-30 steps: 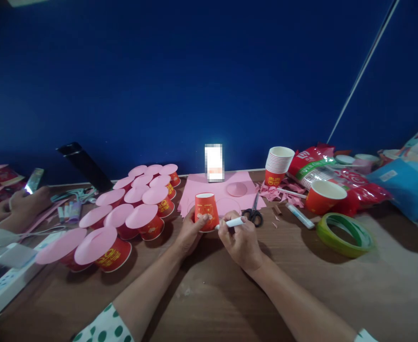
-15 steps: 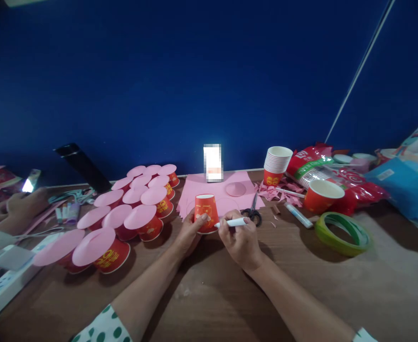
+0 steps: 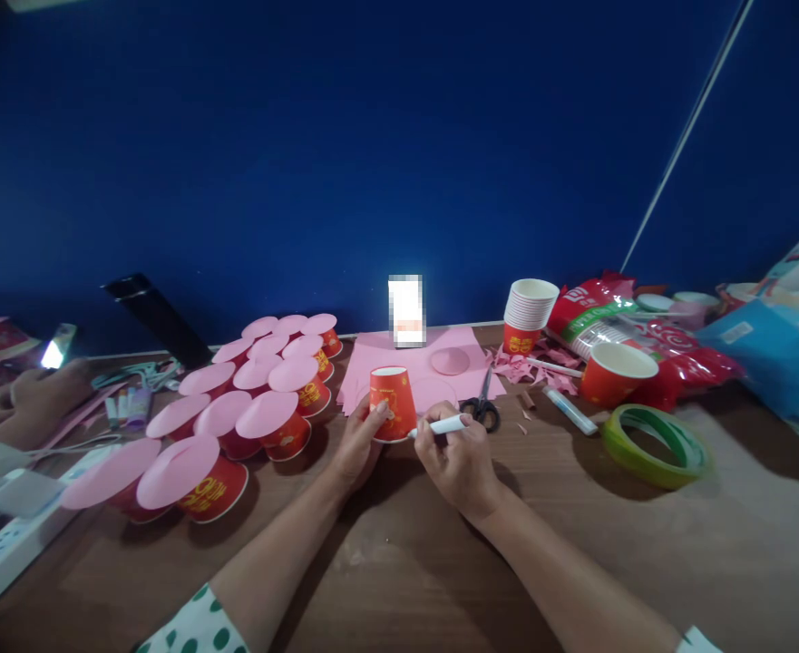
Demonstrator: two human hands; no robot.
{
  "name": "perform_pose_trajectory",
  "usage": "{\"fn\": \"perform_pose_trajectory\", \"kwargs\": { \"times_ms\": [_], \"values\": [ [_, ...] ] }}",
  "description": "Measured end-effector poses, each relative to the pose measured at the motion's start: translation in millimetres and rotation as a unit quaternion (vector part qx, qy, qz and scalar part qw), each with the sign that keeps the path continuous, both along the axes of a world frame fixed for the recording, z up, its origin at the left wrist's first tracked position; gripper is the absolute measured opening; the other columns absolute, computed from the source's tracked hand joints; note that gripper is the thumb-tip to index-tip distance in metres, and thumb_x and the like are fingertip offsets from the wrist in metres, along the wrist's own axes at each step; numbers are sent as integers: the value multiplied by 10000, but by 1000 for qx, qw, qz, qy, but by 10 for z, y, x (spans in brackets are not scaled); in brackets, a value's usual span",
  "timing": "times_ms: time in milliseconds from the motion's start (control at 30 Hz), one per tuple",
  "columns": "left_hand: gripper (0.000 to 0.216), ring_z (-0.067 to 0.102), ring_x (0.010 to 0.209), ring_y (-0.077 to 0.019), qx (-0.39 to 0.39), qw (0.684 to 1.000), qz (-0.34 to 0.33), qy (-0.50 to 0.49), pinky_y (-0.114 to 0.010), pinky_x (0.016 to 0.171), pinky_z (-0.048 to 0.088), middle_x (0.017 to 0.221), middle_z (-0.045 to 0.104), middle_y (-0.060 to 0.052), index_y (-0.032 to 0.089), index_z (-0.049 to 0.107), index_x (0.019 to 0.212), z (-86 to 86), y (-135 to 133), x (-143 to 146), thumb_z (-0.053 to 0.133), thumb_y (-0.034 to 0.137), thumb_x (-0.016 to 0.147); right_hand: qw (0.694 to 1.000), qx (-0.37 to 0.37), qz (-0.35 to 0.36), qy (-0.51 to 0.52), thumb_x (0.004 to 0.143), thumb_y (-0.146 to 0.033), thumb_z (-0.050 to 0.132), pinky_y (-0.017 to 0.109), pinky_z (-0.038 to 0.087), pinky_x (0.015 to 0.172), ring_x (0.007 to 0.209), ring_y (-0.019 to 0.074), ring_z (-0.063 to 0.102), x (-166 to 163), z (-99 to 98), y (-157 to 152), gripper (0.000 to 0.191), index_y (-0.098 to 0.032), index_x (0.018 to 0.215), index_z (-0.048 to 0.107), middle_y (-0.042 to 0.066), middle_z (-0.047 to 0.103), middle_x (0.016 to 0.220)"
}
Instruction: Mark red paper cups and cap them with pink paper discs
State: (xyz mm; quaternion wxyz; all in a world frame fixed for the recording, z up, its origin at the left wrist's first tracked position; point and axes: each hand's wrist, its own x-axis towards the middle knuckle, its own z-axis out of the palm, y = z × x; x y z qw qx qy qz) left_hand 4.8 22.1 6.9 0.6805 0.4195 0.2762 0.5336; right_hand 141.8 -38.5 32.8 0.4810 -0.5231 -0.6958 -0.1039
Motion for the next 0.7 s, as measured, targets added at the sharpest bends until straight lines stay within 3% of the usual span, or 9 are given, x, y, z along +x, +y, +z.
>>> {"fn": "perform_pose_trajectory", "kwargs": {
  "times_ms": [267, 700],
  "values": [
    [375, 553, 684, -121, 4, 1000, -14, 27, -268, 689, 452, 792, 602, -7, 168, 576, 946, -7, -20, 7, 722, 402, 692, 1000, 3, -7, -14, 882, -196, 439, 261, 376, 611, 517, 121, 500, -19, -25, 1, 187, -209, 699, 473, -28, 538, 572],
    [368, 579, 702, -133, 8, 999, -22, 43, -286, 722, 464, 816, 628, -23, 158, 597, 950, -38, -12, -8, 730, 382, 689, 999, 29, -16, 4, 871, -177, 445, 259, 362, 543, 442, 111, 458, -18, 36, -15, 191, -209, 686, 480, -34, 524, 537]
  ]
}}
